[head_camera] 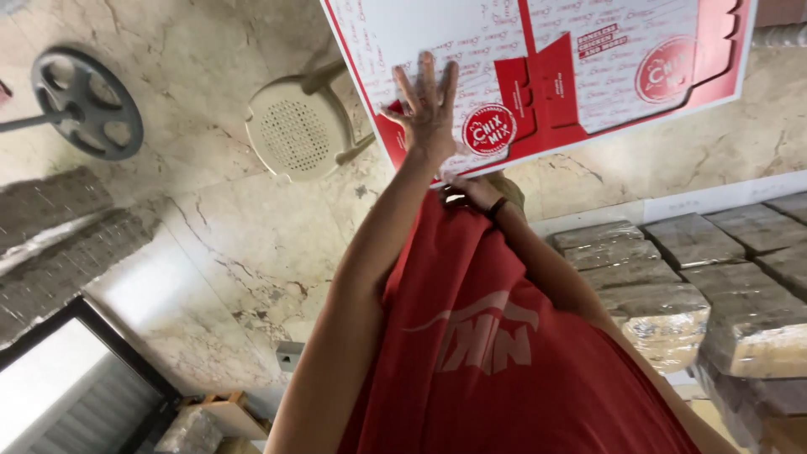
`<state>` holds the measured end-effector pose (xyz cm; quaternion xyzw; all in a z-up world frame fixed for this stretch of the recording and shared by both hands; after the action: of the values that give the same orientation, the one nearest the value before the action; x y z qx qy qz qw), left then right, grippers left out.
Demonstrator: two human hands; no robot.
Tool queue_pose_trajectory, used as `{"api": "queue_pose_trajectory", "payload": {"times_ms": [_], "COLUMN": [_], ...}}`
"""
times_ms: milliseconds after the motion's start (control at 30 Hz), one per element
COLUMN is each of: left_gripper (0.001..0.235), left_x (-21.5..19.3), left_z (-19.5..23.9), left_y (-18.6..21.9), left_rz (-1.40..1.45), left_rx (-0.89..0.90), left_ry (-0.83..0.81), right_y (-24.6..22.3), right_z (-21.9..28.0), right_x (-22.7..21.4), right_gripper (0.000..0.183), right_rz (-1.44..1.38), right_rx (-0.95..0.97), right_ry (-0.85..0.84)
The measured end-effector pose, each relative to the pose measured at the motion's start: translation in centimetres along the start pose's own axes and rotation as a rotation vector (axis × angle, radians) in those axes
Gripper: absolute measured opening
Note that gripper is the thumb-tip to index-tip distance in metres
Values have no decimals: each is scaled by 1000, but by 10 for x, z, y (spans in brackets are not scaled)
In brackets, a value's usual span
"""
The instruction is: Folding flat cardboard sheets into boxes for packaging
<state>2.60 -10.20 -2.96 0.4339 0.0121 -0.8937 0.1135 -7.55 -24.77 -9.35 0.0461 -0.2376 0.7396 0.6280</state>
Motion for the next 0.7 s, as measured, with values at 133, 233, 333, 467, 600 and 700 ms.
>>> {"api": "queue_pose_trajectory", "payload": {"times_ms": [133, 233, 333, 467, 600, 700], "left_gripper": [139, 121, 119, 112, 106, 103], "left_x": [46, 46, 20, 31, -14, -12], "left_z": [-21, -17, -19, -1, 2, 17], "left_y": [-4, 2, 7, -3, -33, -104], "left_rz": [-101, -181, -168, -7, 174, 375], "left_rx": [29, -8, -51, 23, 213, 214], "left_ry": [244, 248, 355, 115, -117, 432], "right_y": [24, 13, -4, 54, 25, -1], "right_z": [-9, 28, 31, 4, 18, 42], "right_x": [8, 18, 27, 15, 29, 44], "right_gripper": [26, 31, 17, 17, 59, 63], "right_rz": [76, 324, 228, -1, -283, -205], "right_rx": [-84, -306, -654, -458, -258, -71], "right_ry": [110, 266, 135, 118, -146, -4]}}
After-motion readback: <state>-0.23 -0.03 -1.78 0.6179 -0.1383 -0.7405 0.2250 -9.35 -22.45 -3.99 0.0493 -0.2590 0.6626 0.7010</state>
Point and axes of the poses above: each hand's wrist, its own z-axis away from the middle knuckle, its own x-axis out of the palm, y = z × x, the point moved 2 cm from there along -z, towards the middle knuckle, and after that the axes turned 2 degrees about y, right-handed, at the moved point
